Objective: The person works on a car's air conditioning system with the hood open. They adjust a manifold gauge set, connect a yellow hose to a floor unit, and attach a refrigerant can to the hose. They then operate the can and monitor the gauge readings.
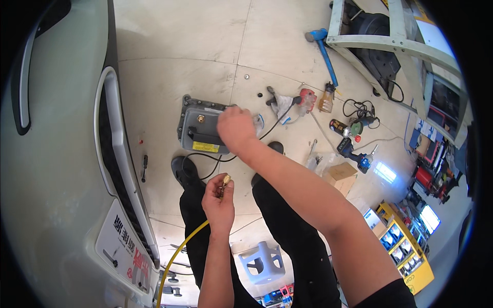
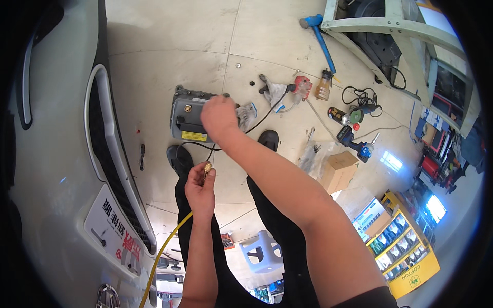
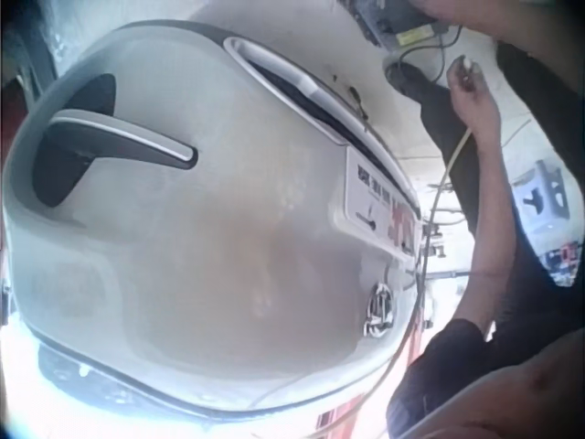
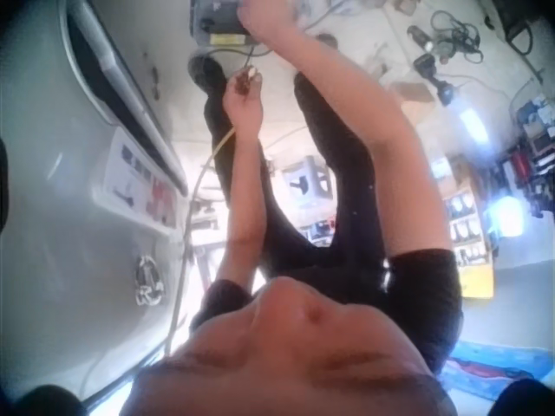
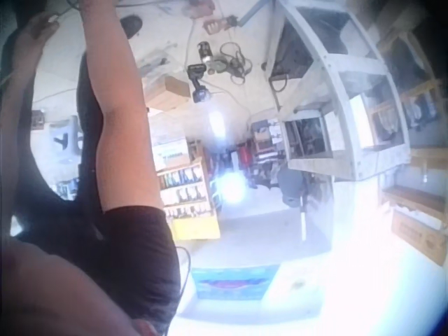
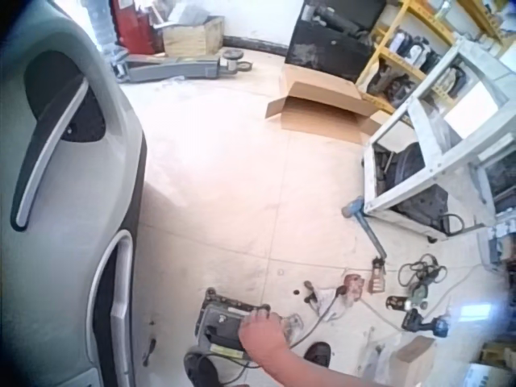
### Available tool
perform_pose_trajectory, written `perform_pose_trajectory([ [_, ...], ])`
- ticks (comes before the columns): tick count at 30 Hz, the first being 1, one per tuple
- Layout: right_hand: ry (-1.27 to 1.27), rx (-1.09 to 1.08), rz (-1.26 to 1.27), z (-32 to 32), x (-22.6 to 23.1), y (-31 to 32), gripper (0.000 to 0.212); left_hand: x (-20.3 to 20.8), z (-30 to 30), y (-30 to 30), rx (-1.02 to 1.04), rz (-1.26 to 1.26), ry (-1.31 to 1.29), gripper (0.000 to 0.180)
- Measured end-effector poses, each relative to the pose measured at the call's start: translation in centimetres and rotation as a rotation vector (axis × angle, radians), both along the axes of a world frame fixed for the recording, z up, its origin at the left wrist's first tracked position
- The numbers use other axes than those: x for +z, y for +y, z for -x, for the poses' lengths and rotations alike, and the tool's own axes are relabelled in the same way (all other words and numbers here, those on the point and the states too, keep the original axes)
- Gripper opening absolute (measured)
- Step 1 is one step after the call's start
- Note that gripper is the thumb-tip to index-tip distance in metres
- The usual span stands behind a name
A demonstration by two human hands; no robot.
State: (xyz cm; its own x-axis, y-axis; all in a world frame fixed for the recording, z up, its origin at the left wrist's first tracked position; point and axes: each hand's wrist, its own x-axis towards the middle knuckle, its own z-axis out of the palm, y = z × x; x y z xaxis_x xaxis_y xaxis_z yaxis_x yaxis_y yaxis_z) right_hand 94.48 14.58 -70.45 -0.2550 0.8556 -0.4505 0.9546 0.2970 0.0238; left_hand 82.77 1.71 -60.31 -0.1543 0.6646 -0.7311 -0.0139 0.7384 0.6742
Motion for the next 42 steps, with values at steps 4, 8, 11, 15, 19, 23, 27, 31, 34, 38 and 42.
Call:
perform_pose_trajectory([
  [4, 0.232, -0.495, 0.609, 0.1, 1.4, 2.2, 0.024, 0.1, 0.4, -0.1, 0.016, 0.043, -0.019, 0.021],
  [8, 0.071, -0.166, 0.123, 0.0, 0.6, -0.1, 0.033, 0.2, 0.1, 0.3, 0.001, 0.069, -0.006, 0.021],
  [11, 0.207, -0.361, 0.484, 0.2, 1.9, 1.6, 0.036, -0.3, 0.3, 0.0, 0.021, 0.034, 0.001, 0.022],
  [15, 0.020, -0.333, -0.061, 0.3, -0.3, -0.6, 0.030, -0.3, -0.1, 0.3, 0.010, 0.034, -0.023, 0.021],
  [19, 0.111, -0.262, 0.430, 0.2, 1.5, 1.3, 0.020, -0.5, 0.0, 0.2, 0.019, 0.046, -0.022, 0.022],
  [23, 0.204, -0.470, 0.245, 0.5, 1.1, 0.8, 0.021, -0.2, -0.1, 1.0, 0.014, 0.061, -0.012, 0.021],
  [27, 0.225, -0.417, 0.199, 0.5, 0.1, 0.0, 0.025, -0.6, -0.6, 1.0, 0.038, 0.057, -0.053, 0.020],
  [31, 0.291, -0.651, 0.454, 0.4, 1.2, 0.4, 0.021, -0.7, -0.3, 1.2, 0.030, 0.073, -0.038, 0.020],
  [34, 0.131, -0.292, -0.054, 0.3, 0.0, -1.6, 0.023, -1.1, 0.1, 1.0, 0.047, 0.068, -0.043, 0.020],
  [38, 0.286, -0.493, 0.178, 0.3, -0.4, -0.9, 0.037, -0.9, 0.5, 1.3, 0.061, 0.060, -0.012, 0.019],
  [42, 0.359, -0.937, 0.353, 1.2, 0.4, -0.2, 0.035, -1.0, 0.5, 1.8, 0.070, 0.081, -0.005, 0.019],
])
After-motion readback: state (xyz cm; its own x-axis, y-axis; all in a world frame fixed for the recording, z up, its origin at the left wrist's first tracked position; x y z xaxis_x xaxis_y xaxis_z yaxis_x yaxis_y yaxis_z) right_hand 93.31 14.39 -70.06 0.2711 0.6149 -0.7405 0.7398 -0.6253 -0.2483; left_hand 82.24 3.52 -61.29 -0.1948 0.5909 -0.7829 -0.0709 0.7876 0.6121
